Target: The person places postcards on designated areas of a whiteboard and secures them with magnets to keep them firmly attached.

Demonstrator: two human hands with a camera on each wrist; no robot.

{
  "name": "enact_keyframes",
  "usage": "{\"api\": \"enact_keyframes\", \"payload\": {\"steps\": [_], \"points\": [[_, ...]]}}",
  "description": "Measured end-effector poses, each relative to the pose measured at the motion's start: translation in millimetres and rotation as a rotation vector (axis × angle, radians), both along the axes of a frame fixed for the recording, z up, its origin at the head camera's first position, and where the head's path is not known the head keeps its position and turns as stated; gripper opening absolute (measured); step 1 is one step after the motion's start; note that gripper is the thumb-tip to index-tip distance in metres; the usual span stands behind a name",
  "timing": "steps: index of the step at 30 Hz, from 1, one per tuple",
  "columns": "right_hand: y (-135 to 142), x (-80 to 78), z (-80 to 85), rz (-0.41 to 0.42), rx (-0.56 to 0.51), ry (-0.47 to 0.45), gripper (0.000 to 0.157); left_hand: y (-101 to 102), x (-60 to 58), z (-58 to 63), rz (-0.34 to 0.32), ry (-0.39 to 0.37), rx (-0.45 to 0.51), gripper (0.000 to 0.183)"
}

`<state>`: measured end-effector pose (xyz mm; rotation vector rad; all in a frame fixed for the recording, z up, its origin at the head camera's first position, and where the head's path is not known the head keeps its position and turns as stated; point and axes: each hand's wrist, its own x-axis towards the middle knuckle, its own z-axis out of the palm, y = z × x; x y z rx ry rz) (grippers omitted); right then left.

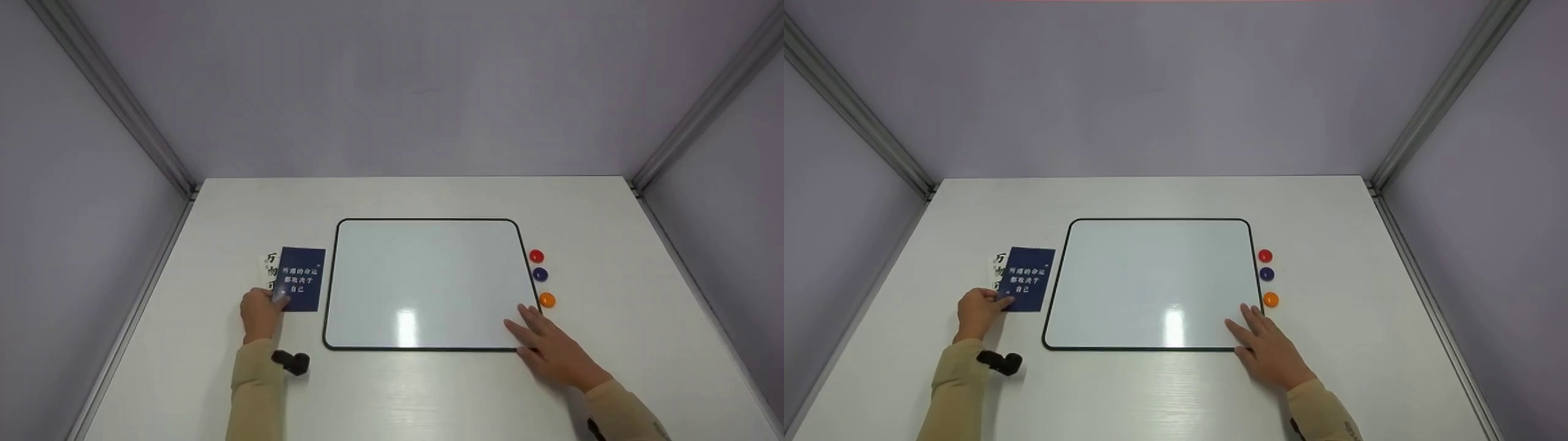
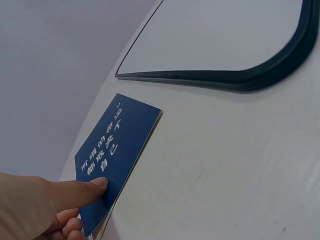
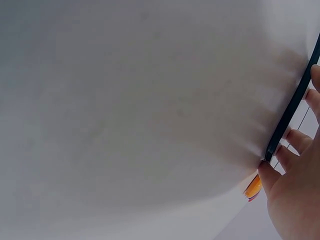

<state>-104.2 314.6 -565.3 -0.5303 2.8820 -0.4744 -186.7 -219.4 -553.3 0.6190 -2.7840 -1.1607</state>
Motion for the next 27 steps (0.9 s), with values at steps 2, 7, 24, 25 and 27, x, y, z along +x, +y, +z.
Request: {"api": "enact_keyframes", "payload": {"steps": [2,7,24,25,27], "points": [[0.3,0.1,-0.9,-0.001,0.002,0.004,0.052,0.4,0.2,1.4,0.003,-0.006,0.001,0.035],[0.0,1.5,-1.7,-0.004,0.008,0.017,0.053,1.7,0.5,4.0,0.034,-0.049,0.06,0.04],[-0.8,5.5,-1.2,0.006,0.023,0.046,0.052,-0.6,0.1,-1.0,0.082,0.0,0.209,0.04],[-0.6,5.0,-0.7,0.003,0.02,0.039,0.052,-0.6,0.1,-1.6,0.083,0.0,0.213,0.04],[-0.4,4.1,0.0,-0.005,0.019,0.027,0.052,-0.7,-0.2,-2.9,0.088,-0.004,0.222,0.041]]}}
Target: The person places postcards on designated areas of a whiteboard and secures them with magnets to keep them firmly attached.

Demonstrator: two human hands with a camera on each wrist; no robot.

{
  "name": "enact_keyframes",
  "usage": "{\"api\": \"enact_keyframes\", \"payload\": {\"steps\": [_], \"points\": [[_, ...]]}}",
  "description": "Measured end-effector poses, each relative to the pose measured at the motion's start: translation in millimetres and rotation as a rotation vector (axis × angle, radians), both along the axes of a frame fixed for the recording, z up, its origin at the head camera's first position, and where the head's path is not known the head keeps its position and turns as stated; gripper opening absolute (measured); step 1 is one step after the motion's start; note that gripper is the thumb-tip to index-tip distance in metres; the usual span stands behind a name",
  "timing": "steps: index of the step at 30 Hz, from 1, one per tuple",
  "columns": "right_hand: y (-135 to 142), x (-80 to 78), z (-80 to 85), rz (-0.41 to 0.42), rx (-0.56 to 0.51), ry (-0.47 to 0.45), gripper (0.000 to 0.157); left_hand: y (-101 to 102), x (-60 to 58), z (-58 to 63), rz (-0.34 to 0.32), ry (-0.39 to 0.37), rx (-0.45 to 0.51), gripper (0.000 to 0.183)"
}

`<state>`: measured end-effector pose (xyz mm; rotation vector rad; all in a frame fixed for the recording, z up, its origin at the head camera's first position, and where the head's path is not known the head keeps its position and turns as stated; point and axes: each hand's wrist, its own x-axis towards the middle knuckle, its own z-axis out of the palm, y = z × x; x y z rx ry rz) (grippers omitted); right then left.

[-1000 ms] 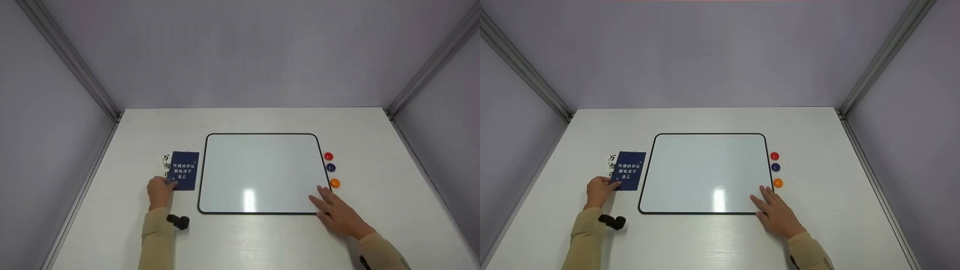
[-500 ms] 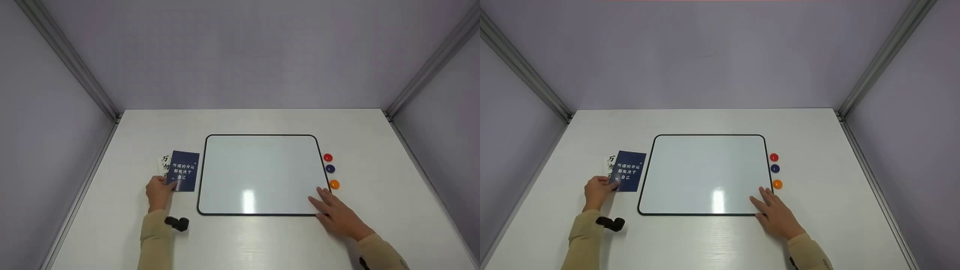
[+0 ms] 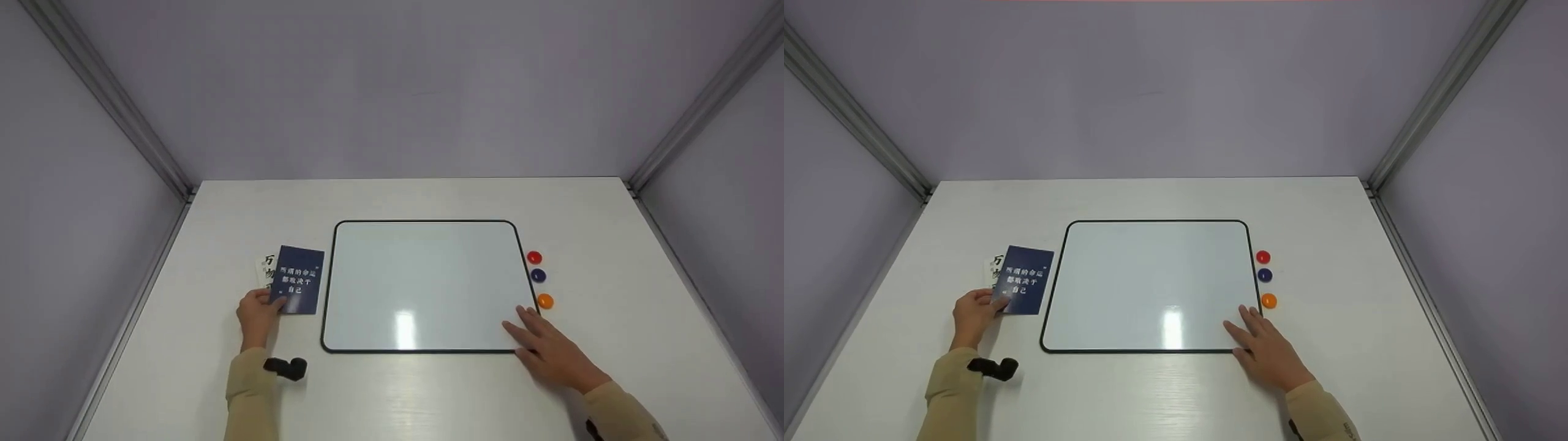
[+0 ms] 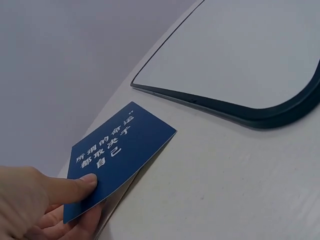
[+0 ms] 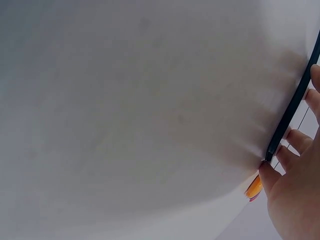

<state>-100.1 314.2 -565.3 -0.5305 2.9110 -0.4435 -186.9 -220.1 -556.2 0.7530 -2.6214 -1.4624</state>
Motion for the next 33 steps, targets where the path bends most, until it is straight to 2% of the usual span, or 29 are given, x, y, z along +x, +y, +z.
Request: {"api": "enact_keyframes", "payload": {"steps": [3,11,17,30,33], "points": [[-0.3,-1.6,0.7,-0.002,-0.004,-0.014,0.052,-0.4,0.2,-0.3,0.012,-0.014,0.017,0.042],[1.4,-2.6,0.1,0.006,-0.007,-0.004,0.052,0.2,0.8,-2.2,0.052,-0.06,0.144,0.045],[2.5,-2.3,-2.3,0.03,-0.028,0.07,0.051,1.8,1.8,-5.4,0.062,-0.037,0.16,0.044],[2.9,-1.6,-3.8,0.023,-0.031,0.09,0.052,11.2,5.0,0.6,0.021,-0.039,0.162,0.047],[3.2,-2.0,-3.4,0.014,-0.032,0.068,0.052,13.0,5.9,2.6,0.012,-0.031,0.163,0.047]]}}
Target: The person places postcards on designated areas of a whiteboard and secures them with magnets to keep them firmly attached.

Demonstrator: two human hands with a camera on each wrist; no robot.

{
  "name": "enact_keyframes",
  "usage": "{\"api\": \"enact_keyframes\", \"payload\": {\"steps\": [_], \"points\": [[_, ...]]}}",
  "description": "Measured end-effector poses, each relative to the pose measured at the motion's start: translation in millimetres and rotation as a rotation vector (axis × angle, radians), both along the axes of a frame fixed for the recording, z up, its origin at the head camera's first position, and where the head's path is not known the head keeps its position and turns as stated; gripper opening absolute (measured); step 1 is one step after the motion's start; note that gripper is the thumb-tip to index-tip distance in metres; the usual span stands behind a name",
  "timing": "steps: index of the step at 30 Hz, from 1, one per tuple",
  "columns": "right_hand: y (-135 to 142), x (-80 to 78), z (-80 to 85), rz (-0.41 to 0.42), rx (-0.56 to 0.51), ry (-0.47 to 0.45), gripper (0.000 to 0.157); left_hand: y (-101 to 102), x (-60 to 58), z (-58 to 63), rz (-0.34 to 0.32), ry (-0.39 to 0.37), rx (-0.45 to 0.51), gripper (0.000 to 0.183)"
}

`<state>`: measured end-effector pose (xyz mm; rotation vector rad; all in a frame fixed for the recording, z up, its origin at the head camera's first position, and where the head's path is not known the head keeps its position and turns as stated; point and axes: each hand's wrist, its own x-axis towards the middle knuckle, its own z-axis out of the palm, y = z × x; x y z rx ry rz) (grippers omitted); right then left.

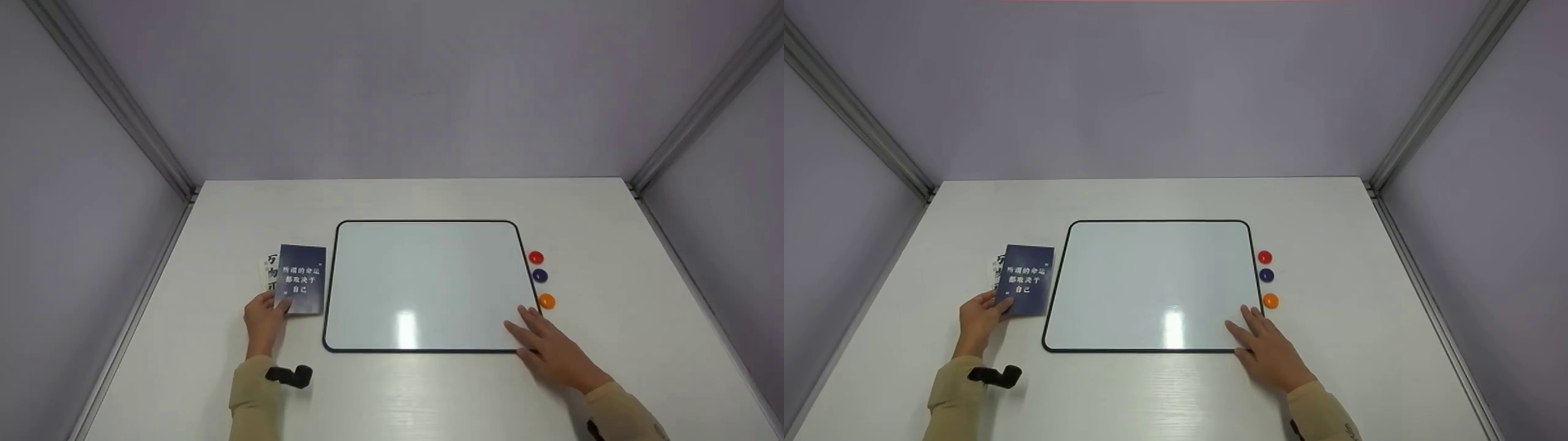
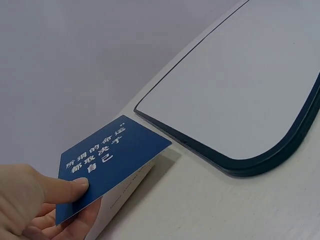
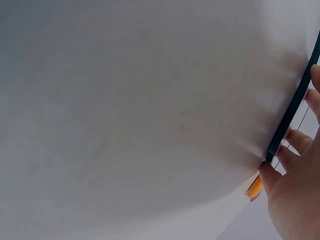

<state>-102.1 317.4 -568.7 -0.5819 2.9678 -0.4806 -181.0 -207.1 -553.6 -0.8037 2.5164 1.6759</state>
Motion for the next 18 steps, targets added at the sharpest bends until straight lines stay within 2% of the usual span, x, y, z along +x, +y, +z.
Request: {"api": "enact_keyframes", "payload": {"steps": [4,11,18], "points": [[-0.1,0.4,0.1,-0.016,-0.004,-0.039,0.052,3.5,0.7,2.3,-0.003,0.015,-0.007,0.046],[-0.7,0.3,0.8,-0.002,-0.007,0.005,0.051,11.3,-0.2,4.5,0.005,0.031,0.02,0.044],[-1.4,-2.6,1.0,-0.013,-0.003,-0.017,0.052,16.2,-0.3,4.1,-0.011,0.055,0.021,0.042]]}}
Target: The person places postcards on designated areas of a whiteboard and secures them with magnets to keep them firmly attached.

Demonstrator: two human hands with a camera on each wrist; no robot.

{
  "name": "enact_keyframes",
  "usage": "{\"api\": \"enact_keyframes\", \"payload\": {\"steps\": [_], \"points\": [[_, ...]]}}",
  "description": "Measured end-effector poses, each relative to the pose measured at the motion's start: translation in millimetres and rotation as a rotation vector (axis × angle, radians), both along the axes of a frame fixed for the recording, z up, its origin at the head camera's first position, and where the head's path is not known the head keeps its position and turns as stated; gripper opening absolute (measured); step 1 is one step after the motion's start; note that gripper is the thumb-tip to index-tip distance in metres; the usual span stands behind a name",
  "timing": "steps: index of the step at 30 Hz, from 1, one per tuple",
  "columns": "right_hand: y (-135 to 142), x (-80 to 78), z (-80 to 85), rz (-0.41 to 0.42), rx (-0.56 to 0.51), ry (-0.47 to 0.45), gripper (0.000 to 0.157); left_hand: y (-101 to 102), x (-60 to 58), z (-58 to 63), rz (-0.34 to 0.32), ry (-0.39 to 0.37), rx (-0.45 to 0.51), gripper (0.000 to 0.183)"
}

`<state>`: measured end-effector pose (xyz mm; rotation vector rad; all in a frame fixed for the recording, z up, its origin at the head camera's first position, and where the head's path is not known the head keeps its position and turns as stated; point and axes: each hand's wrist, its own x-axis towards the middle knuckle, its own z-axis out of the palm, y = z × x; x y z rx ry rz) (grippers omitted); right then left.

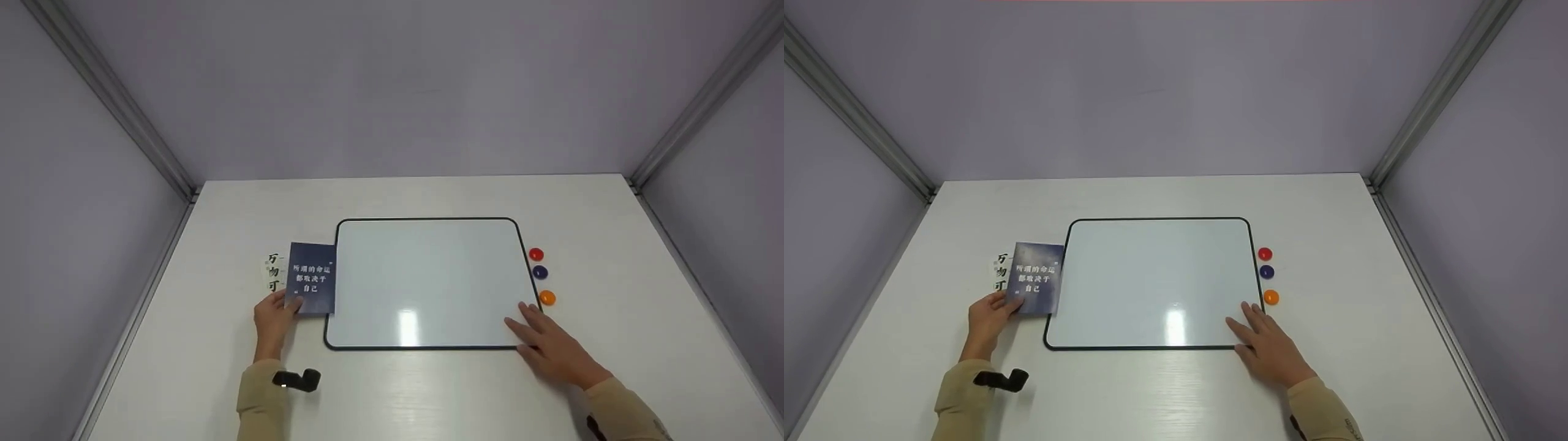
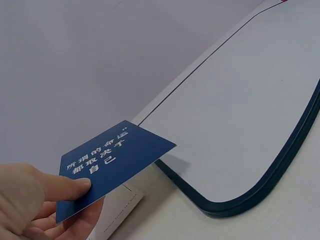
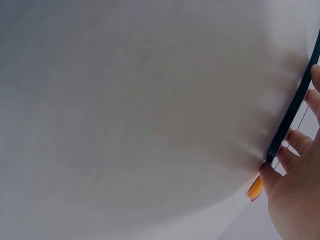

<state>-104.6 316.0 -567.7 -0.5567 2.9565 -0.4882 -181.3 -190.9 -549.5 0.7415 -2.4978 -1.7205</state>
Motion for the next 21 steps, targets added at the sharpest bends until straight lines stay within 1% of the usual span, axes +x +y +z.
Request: {"api": "enact_keyframes", "payload": {"steps": [5,10,15,21], "points": [[-1.7,-1.1,-2.4,0.008,-0.004,0.004,0.053,3.8,1.8,-0.6,-0.009,-0.005,-0.011,0.039],[-2.0,-3.0,-2.5,-0.004,0.002,-0.033,0.054,9.2,2.6,0.8,-0.024,-0.032,0.01,0.041],[-3.0,-3.6,-1.1,-0.01,-0.011,-0.052,0.053,15.5,2.2,2.5,-0.034,-0.035,0.023,0.041],[-2.9,-2.5,0.2,-0.002,-0.026,-0.016,0.052,26.3,2.4,4.4,-0.072,-0.038,0.018,0.042]]}}
